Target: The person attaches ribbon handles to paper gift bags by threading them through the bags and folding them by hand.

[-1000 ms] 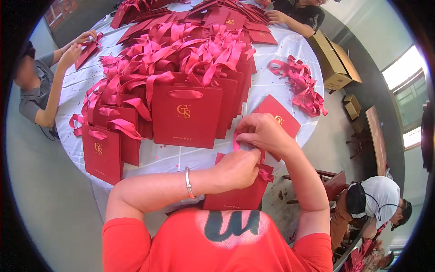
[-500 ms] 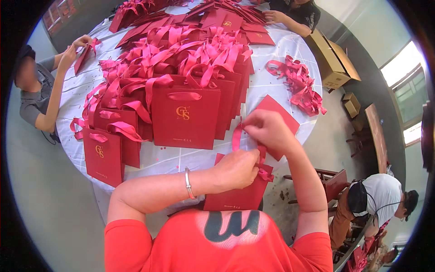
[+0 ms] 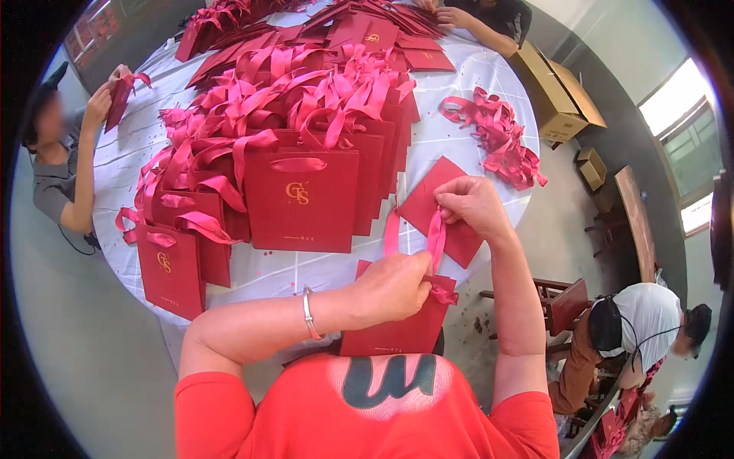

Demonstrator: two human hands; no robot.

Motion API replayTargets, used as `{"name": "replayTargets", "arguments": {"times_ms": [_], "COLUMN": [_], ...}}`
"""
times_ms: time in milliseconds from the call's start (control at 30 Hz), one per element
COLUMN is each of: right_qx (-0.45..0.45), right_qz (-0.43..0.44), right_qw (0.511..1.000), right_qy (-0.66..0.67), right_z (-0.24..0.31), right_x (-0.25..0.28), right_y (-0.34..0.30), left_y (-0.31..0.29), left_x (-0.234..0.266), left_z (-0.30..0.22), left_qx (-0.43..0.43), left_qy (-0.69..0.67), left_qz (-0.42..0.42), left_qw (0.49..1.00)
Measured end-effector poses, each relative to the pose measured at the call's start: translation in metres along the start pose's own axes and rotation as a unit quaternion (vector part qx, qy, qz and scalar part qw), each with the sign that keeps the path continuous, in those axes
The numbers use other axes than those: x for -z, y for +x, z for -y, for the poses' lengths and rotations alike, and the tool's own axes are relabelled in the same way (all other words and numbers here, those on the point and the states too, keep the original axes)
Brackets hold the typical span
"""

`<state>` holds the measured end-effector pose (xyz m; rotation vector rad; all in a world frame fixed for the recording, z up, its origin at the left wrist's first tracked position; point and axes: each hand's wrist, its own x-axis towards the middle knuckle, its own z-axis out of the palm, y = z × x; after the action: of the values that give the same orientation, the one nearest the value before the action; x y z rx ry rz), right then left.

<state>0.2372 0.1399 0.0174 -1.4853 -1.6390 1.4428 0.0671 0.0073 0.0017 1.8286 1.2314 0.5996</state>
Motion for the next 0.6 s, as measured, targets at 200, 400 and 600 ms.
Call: {"name": "replayTargets", "arguments": {"times_ms": [200, 400, 600], "right_qx": [0.012, 0.019, 0.039], "right_qz": [0.0, -0.009, -0.022], "right_qw": [1.0, 0.999, 0.998], "right_qy": [-0.022, -0.03, -0.04], "right_z": [-0.009, -0.01, -0.008], "right_x": [0.001, -0.001, -0.003], "right_y": [0.005, 0.004, 0.0], "left_y": [0.0, 0.004, 0.007], "left_x": [-0.002, 0.008, 0.012], "left_z": [0.001, -0.005, -0.008], "left_qx": [-0.025, 0.016, 0.059], "left_qy": [-0.015, -0.007, -0.035], "left_qz": [-0.029, 0.028, 0.098], "left_qw": [0.999, 0.999, 0.993]}}
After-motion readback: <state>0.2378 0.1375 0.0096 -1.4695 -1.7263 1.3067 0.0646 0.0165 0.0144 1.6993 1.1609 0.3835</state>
